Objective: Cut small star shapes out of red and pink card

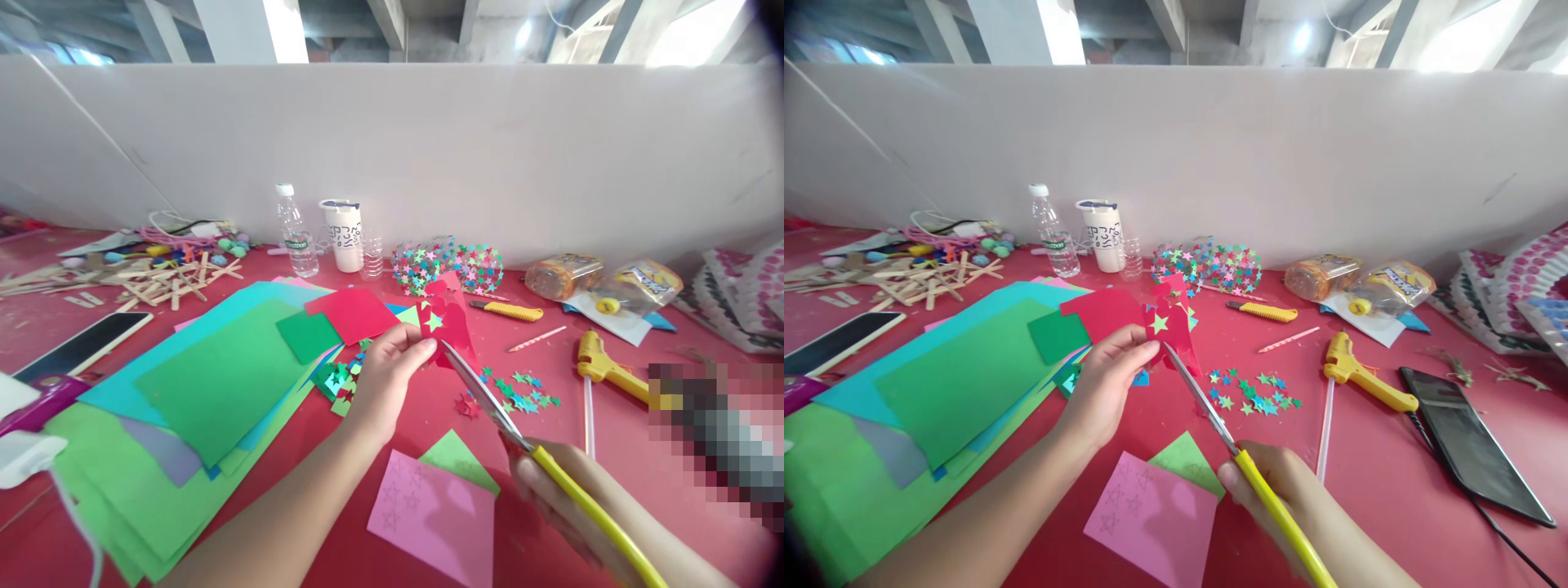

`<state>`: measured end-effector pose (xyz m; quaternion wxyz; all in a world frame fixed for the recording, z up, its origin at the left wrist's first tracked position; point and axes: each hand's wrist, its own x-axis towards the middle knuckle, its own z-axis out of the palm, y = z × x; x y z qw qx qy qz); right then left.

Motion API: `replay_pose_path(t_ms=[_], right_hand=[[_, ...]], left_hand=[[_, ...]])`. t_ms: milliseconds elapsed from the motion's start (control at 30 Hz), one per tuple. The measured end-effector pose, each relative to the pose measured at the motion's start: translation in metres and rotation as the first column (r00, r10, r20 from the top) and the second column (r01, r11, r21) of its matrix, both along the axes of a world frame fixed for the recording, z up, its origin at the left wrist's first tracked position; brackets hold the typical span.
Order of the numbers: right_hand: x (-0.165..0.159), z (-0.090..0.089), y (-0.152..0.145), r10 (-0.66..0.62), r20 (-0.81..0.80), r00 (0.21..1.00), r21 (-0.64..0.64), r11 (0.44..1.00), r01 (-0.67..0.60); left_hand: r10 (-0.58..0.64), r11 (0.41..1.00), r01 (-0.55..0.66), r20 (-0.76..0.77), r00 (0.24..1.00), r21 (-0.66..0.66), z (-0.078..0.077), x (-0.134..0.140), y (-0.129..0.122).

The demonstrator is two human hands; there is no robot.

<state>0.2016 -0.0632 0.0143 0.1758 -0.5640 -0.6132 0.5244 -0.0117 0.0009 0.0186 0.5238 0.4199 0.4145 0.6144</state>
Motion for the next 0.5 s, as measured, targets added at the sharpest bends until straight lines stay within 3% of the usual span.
replay_pose_path(t_ms=[167,333,500], right_hand=[[0.001,-0.005,-0.004,-0.029,-0.072,0.997,-0.007,1.0,0.029],[0.01,-0.024,-0.007,-0.14,-0.16,0.977,-0.025,0.99,0.138],[0.01,-0.037,-0.009,-0.131,-0.21,0.969,-0.044,0.991,0.124]], left_hand=[[-0.029,1.0,0.029,0.086,0.996,0.0,-0.002,0.003,-0.002],[-0.055,0.998,0.05,0.128,0.99,0.045,-0.003,0.007,-0.004],[-0.035,0.999,0.04,0.209,0.977,-0.021,-0.009,0.014,-0.008]])
